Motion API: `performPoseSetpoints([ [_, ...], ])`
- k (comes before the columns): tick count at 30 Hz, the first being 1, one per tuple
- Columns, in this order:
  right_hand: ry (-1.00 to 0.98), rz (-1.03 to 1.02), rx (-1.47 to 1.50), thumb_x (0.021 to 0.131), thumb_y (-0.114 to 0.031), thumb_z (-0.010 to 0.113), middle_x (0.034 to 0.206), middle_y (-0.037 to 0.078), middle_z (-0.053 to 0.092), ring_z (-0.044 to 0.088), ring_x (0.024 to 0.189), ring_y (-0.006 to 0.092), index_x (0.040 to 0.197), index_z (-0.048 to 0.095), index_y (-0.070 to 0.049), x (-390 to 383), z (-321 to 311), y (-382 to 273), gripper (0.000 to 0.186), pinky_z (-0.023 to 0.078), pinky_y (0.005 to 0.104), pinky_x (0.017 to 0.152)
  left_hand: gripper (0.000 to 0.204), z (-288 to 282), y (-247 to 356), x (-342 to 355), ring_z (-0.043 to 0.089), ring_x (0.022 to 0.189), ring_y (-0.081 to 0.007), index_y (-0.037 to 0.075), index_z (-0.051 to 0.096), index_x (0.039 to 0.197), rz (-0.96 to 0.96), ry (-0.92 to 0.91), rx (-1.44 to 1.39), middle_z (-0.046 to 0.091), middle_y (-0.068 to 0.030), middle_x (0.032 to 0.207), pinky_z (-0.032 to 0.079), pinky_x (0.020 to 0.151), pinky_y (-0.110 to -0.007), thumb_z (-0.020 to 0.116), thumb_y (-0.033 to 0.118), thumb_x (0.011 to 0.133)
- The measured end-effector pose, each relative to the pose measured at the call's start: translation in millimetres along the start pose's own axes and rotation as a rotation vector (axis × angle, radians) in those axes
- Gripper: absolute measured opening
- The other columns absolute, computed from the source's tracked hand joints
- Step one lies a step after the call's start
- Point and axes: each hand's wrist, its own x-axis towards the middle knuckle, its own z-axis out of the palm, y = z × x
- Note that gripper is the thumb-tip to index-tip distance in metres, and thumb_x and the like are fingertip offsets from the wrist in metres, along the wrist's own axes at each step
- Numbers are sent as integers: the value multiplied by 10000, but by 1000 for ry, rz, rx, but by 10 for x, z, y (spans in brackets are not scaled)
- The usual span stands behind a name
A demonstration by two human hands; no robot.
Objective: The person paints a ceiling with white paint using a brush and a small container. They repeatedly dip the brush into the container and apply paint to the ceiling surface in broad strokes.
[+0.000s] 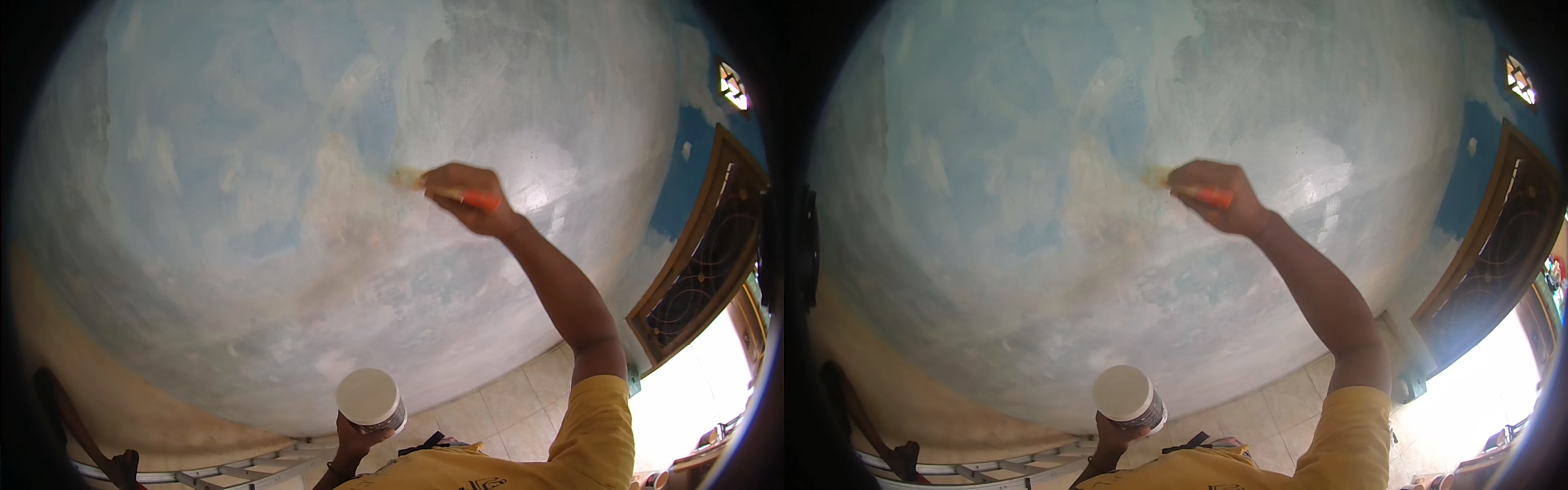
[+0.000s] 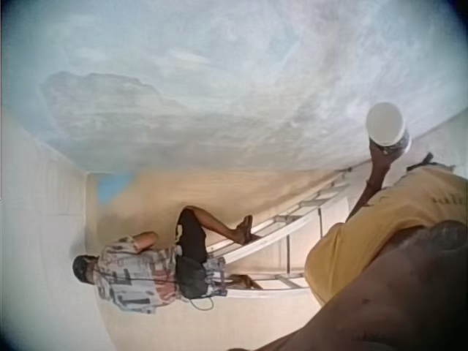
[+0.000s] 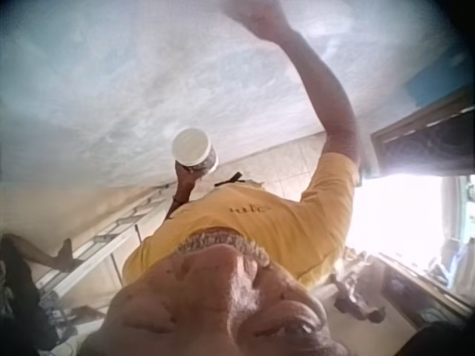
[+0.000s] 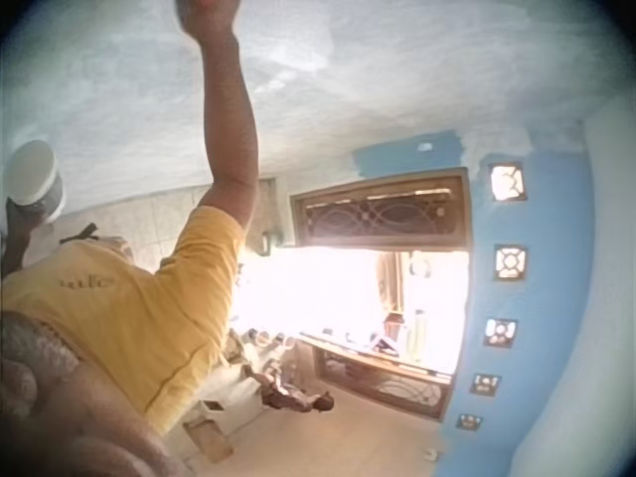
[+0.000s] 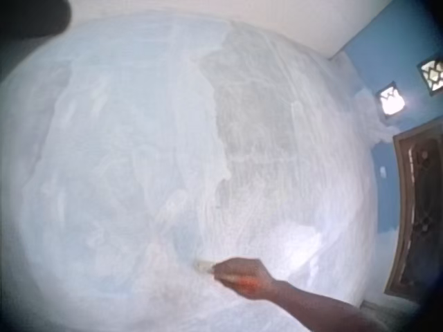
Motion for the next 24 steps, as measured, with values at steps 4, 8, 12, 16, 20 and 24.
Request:
performPoseSetpoints([
  [4, 239, 249, 99, 891, 24, 703, 1058, 65, 711, 667, 999, 171, 1022, 699, -2, 404, -458, 267, 134, 552, 318, 899, 877, 246, 51, -94, 654, 1095, -238, 8, 551, 1300, -42, 18, -100, 668, -102, 1184, 533, 973, -404, 968, 144, 541],
  [8, 579, -21, -270, 905, 26, 687, 1027, 53, 714, 670, 933, 142, 1028, 698, 5, 981, -1035, 548, 125, 550, 285, 857, 849, 159, 50, -138, 657, 1084, -233, 6, 559, 1281, -68, 36, -104, 669, -102, 1173, 537, 965, -397, 963, 135, 545],
  [12, 408, -311, -441, 848, -40, 758, 1092, 82, 729, 695, 975, 214, 1058, 728, -69, 858, -872, 942, 214, 556, 324, 861, 857, 294, -263, 70, 653, 1092, -229, 2, 550, 1286, -20, 51, -83, 666, -105, 1177, 535, 967, -393, 969, 146, 552],
  [16, 49, -193, -389, 841, -60, 753, 971, 105, 738, 711, 1000, 262, 869, 694, -48, 494, 55, 575, 66, 556, 350, 857, 880, 260, -165, 460, 649, 1102, -231, 2, 531, 1304, -23, 19, -127, 660, -106, 1185, 533, 970, -395, 972, 146, 556],
  [20, -129, -36, -37, 851, -38, 761, 1063, 82, 723, 696, 1000, 217, 1000, 717, -71, 440, 153, 95, 159, 569, 335, 856, 896, 209, 112, 126, 642, 1118, -232, 3, 516, 1318, -22, 47, -136, 652, -108, 1199, 534, 968, -395, 972, 141, 559],
  [24, 294, 23, -72, 878, 14, 723, 1052, 58, 708, 676, 1013, 189, 1013, 704, -12, 518, -664, 469, 138, 557, 317, 904, 986, 271, -673, 36, 601, 1192, -243, 21, 419, 1386, 7, -53, -96, 602, -124, 1284, 504, 1007, -405, 973, 155, 582],
])
